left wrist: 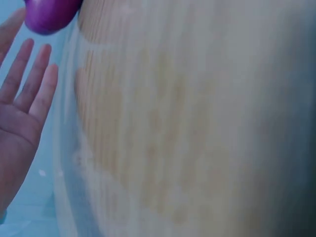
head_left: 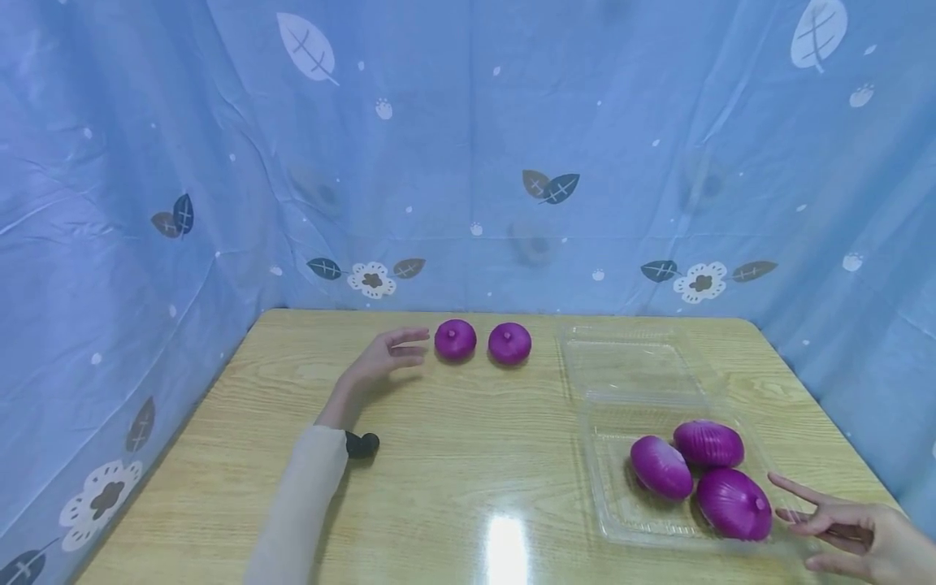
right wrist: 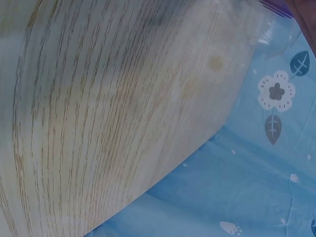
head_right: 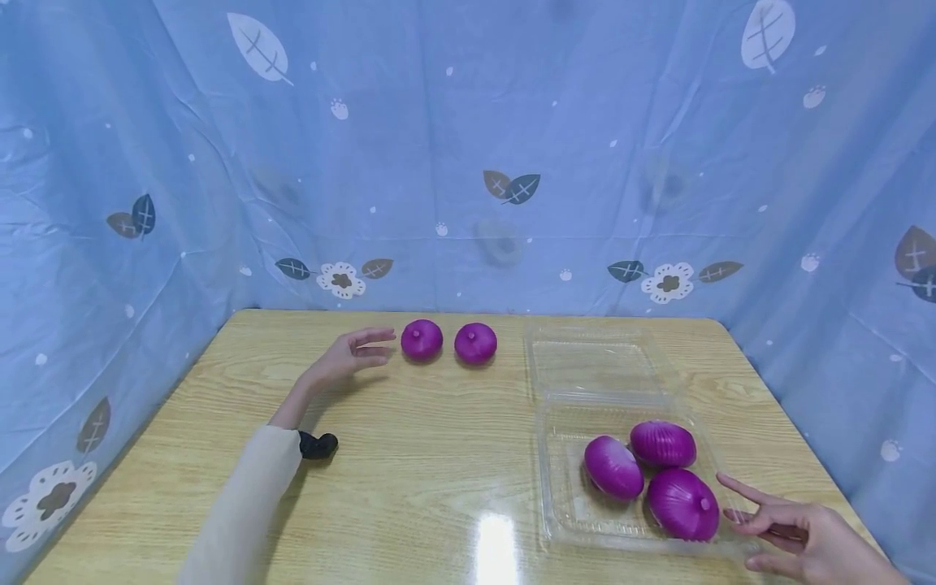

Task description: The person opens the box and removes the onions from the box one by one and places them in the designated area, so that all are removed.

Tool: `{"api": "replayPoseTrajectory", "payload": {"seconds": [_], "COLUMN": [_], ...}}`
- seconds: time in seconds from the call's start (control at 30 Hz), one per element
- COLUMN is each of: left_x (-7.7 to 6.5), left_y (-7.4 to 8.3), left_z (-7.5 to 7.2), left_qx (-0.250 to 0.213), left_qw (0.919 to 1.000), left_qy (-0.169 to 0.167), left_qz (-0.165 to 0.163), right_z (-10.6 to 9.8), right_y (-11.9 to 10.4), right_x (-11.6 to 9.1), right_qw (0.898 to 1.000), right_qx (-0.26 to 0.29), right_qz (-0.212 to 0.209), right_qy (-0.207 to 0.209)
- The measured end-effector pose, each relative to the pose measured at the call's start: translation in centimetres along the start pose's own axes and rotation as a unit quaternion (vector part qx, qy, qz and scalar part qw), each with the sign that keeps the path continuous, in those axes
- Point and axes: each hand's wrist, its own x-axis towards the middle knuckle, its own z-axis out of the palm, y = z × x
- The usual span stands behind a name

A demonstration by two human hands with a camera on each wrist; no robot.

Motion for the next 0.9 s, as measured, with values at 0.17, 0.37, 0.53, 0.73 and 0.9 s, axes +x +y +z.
{"api": "replayPoseTrajectory", "payload": {"seconds": [0.17,0.37,0.53,0.73,0.9], "left_x": [-0.6,-1.2,-1.5,-2.1,-2.3], "left_y": [0.5,1.5,2.5,3.7,4.5], "left_z": [1.0,2.6,4.3,6.2,7.4], "left_qx": [0.014,-0.009,-0.009,0.004,0.005], "left_qw": [0.9985,0.9957,0.9966,0.9972,0.9966], "left_qy": [0.052,0.089,0.073,0.057,0.045], "left_qz": [0.002,0.024,0.038,0.048,0.069], "right_z": [0.0,-0.1,-0.1,-0.1,0.0], "right_y": [0.1,0.3,0.1,-0.1,-0.1], "right_x": [-0.1,0.1,0.1,0.0,0.0], "right_qw": [1.0,0.999,1.0,1.0,1.0], "right_qx": [0.0,-0.006,0.0,0.016,0.005], "right_qz": [-0.008,-0.048,-0.023,-0.002,-0.008], "right_qy": [0.003,-0.008,-0.006,-0.005,-0.004]}}
